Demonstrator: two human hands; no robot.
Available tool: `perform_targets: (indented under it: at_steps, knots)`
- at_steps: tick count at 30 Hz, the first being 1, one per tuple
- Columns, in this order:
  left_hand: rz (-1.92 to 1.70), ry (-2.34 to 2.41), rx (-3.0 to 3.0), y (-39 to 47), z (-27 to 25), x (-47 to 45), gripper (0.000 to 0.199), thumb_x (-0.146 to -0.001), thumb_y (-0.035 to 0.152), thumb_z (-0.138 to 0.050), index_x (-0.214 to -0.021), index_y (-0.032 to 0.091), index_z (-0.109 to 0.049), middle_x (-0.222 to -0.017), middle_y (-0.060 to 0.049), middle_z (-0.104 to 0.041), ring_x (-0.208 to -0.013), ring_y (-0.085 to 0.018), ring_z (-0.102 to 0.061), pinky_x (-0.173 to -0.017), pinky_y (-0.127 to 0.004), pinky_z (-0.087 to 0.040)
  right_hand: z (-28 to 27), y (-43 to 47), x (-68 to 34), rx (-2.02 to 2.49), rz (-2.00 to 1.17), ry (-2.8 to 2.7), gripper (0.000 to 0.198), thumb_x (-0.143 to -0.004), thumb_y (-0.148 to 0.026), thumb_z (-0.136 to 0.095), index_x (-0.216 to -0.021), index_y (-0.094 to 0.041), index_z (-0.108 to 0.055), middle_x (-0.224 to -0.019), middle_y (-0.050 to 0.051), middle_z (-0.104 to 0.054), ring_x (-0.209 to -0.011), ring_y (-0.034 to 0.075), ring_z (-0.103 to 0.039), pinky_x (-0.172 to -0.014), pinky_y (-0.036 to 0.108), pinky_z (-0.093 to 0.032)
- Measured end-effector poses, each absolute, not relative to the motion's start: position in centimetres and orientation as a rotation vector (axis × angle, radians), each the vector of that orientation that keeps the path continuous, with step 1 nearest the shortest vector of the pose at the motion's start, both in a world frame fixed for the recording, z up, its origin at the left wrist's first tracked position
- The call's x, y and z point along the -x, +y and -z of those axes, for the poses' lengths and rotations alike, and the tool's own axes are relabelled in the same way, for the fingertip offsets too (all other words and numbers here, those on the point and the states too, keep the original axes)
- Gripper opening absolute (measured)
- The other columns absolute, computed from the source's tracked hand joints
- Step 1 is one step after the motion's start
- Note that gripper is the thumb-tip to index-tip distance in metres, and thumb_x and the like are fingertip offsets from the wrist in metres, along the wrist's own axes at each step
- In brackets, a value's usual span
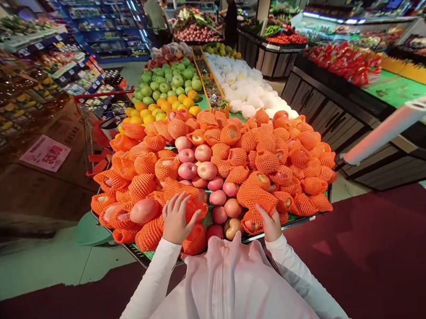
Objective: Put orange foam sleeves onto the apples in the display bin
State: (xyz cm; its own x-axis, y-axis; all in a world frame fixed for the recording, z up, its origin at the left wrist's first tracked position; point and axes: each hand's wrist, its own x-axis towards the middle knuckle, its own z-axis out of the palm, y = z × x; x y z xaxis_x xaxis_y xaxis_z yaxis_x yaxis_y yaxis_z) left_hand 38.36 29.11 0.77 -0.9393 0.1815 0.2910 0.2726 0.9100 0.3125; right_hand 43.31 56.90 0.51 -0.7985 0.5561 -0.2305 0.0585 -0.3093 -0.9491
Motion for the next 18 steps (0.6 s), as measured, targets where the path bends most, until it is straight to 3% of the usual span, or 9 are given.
perform_targets:
  at_steps: [5,8,10,13,16,18]
  knots:
    - [0.725,-2.644,0.301,31.3,-4.3,-39.5,0.040,-0.088,0.042,-0.058,-0.124,0.025,-0.058,-0.149,-0.009,-0.047,-0.141,-0.033,-0.036,-0.115,-0.055,-0.023,-1.0,58.7,-40.6,0.767,-2.341,-1.675,0.043,-0.056,-0.041,-0.082,-0.093,-0.023,-0.069,-0.109,0.006,-0.072,-0.113,0.028,-0.063,-0.099,0.046,-0.050]
    - [1.085,-2.522,0.354,33.2,-5.7,-41.2,0.032,-0.091,0.033,-0.055,-0.122,0.025,-0.058,-0.144,-0.009,-0.051,-0.137,-0.028,-0.043,-0.113,-0.051,-0.033,-1.0,58.0,-39.3,0.676,-2.478,-1.743,0.047,-0.058,-0.052,-0.079,-0.095,-0.026,-0.070,-0.107,0.008,-0.073,-0.113,0.030,-0.063,-0.097,0.049,-0.050]
    - [1.323,-2.477,0.356,34.4,-5.6,-42.1,0.037,-0.091,0.029,-0.055,-0.128,0.024,-0.053,-0.143,-0.012,-0.051,-0.134,-0.027,-0.047,-0.110,-0.046,-0.040,-0.9,56.8,-38.9,0.547,-2.641,-1.791,0.053,-0.061,-0.063,-0.073,-0.098,-0.025,-0.070,-0.108,0.009,-0.072,-0.114,0.032,-0.063,-0.097,0.051,-0.050]
    - [1.517,-2.447,0.222,35.2,-4.8,-43.2,0.043,-0.089,0.028,-0.061,-0.130,0.021,-0.051,-0.131,-0.013,-0.058,-0.120,-0.025,-0.057,-0.098,-0.040,-0.050,-1.0,55.1,-39.3,0.342,-2.959,-1.773,0.067,-0.062,-0.080,-0.063,-0.100,-0.025,-0.070,-0.108,0.010,-0.072,-0.117,0.033,-0.061,-0.098,0.051,-0.049]
    - [1.554,-2.377,0.074,34.9,-4.1,-43.9,0.024,-0.089,0.026,-0.061,-0.112,0.020,-0.058,-0.108,-0.009,-0.066,-0.098,-0.020,-0.064,-0.083,-0.033,-0.053,-2.0,54.2,-40.2,0.096,-3.299,-1.739,0.077,-0.061,-0.090,-0.051,-0.101,-0.026,-0.071,-0.108,0.011,-0.072,-0.121,0.032,-0.058,-0.102,0.049,-0.046]
    - [1.560,-2.335,0.063,34.5,-4.1,-44.3,0.015,-0.089,0.024,-0.061,-0.103,0.019,-0.060,-0.104,-0.008,-0.066,-0.094,-0.019,-0.063,-0.080,-0.031,-0.053,-3.0,54.1,-40.6,-0.190,-3.487,-1.723,0.084,-0.062,-0.092,-0.048,-0.109,-0.026,-0.069,-0.116,0.012,-0.069,-0.121,0.033,-0.057,-0.104,0.050,-0.042]
